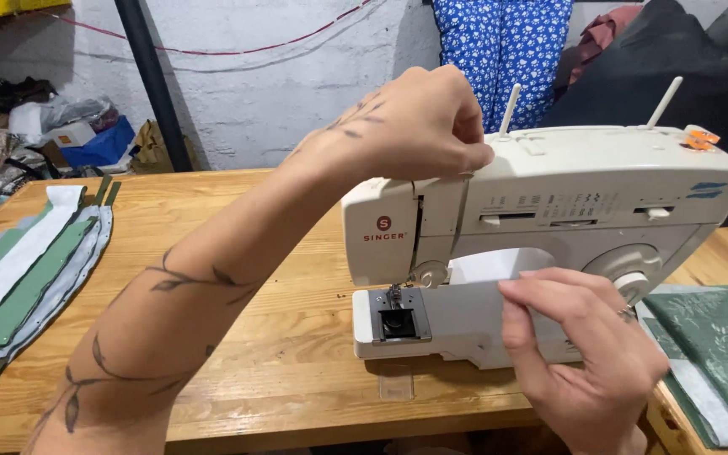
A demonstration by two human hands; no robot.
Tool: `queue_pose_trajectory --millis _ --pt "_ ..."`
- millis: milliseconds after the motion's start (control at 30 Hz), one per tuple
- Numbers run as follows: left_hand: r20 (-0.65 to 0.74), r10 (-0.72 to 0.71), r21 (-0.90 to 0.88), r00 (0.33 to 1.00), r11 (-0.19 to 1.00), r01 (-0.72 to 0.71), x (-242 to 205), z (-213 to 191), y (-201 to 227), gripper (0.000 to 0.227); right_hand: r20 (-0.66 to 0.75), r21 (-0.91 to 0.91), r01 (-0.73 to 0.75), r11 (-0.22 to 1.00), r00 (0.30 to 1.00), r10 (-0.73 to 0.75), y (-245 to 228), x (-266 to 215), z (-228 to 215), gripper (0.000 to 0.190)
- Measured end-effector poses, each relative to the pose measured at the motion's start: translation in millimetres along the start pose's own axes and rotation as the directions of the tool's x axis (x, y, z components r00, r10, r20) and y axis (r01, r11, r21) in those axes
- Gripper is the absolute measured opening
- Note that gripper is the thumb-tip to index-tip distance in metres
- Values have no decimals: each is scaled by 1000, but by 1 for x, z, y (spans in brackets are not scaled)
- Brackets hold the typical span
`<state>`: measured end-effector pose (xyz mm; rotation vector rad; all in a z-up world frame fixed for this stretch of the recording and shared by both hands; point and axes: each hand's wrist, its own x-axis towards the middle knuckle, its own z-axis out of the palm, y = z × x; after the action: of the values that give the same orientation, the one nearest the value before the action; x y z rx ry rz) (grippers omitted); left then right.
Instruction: The person organizes fabric strips on a wooden table and then threads a green spool of thread through the guides and needle of a sewing machine.
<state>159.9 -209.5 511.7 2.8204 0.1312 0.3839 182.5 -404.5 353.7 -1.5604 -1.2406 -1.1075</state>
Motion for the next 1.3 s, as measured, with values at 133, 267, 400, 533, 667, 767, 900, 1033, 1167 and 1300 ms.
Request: queue_pose_trajectory --millis 133,267,400,533,667,767,900,1033,1167,1300 --pt "34 29 -44 999 999 -27 20 5 -3 22 15 33 -15 999 1000 14 2 6 4 7" --pt "-57 -37 -255 998 967 21 38 5 -1 32 25 93 -51 994 998 49 7 13 7 6" --pt "-94 74 -475 993 873 -110 62 7 3 40 46 152 -229 962 973 225 15 36 13 24" --pt "-155 83 -432 984 890 -143 81 11 18 31 290 533 -588 609 803 522 16 71 17 51" --pt "-216 104 -375 971 909 -180 87 14 27 34 420 680 -654 332 718 555 30 75 28 58" --pt "-223 114 -344 968 920 -187 86 13 23 30 396 660 -650 377 728 560 28 72 26 59" --pt "-220 23 -303 975 949 -91 85 9 17 34 361 632 -615 471 772 523 22 60 15 48" --pt "-305 5 -247 952 965 -84 95 12 -2 30 346 577 -631 519 764 544 16 51 7 47" --pt "-319 -52 71 946 994 78 89 7 -14 43 331 559 -627 542 768 548 14 39 -4 39" --pt "-283 -116 144 952 976 161 66 -3 -18 41 324 501 -677 539 724 609 6 28 -17 33"
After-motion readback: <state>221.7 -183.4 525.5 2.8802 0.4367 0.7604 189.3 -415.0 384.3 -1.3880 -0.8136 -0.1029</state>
